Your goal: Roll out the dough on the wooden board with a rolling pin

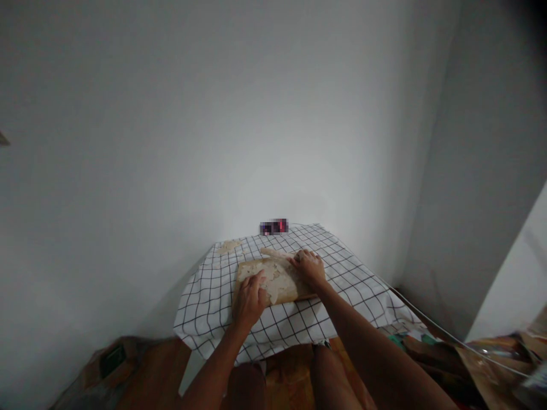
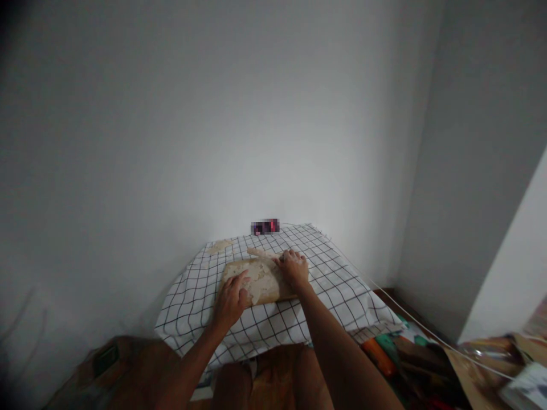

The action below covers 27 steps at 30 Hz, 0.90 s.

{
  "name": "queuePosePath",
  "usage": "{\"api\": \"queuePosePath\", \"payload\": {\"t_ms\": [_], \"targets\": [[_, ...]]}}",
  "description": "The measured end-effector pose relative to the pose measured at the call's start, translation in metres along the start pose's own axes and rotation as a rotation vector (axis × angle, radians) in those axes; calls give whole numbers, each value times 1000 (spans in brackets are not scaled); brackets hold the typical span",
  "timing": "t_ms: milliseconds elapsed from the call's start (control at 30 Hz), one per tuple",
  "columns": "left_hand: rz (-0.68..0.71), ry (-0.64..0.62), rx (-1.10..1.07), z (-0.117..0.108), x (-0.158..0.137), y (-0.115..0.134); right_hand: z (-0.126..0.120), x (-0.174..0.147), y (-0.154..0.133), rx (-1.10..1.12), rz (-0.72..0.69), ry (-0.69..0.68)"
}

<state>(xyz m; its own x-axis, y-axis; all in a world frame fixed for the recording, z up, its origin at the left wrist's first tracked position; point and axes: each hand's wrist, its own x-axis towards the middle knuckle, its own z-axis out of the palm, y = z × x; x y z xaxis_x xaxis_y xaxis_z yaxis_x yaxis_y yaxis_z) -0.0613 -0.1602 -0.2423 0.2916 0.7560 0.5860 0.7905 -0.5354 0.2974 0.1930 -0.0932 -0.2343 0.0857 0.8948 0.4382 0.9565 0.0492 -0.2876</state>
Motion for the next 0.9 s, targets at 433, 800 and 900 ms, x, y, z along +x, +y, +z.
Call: {"api": "queuePosePath", "payload": {"t_ms": [433, 800, 900], "targets": [[-260, 211, -354, -1, 12, -16, -6, -2, -3, 23, 1, -16], [-258, 461, -273, -54, 23, -50, -14, -16, -10, 166, -379, -90], [-108, 344, -158, -49, 30, -42, -14, -16, -12, 188, -491, -125]]}}
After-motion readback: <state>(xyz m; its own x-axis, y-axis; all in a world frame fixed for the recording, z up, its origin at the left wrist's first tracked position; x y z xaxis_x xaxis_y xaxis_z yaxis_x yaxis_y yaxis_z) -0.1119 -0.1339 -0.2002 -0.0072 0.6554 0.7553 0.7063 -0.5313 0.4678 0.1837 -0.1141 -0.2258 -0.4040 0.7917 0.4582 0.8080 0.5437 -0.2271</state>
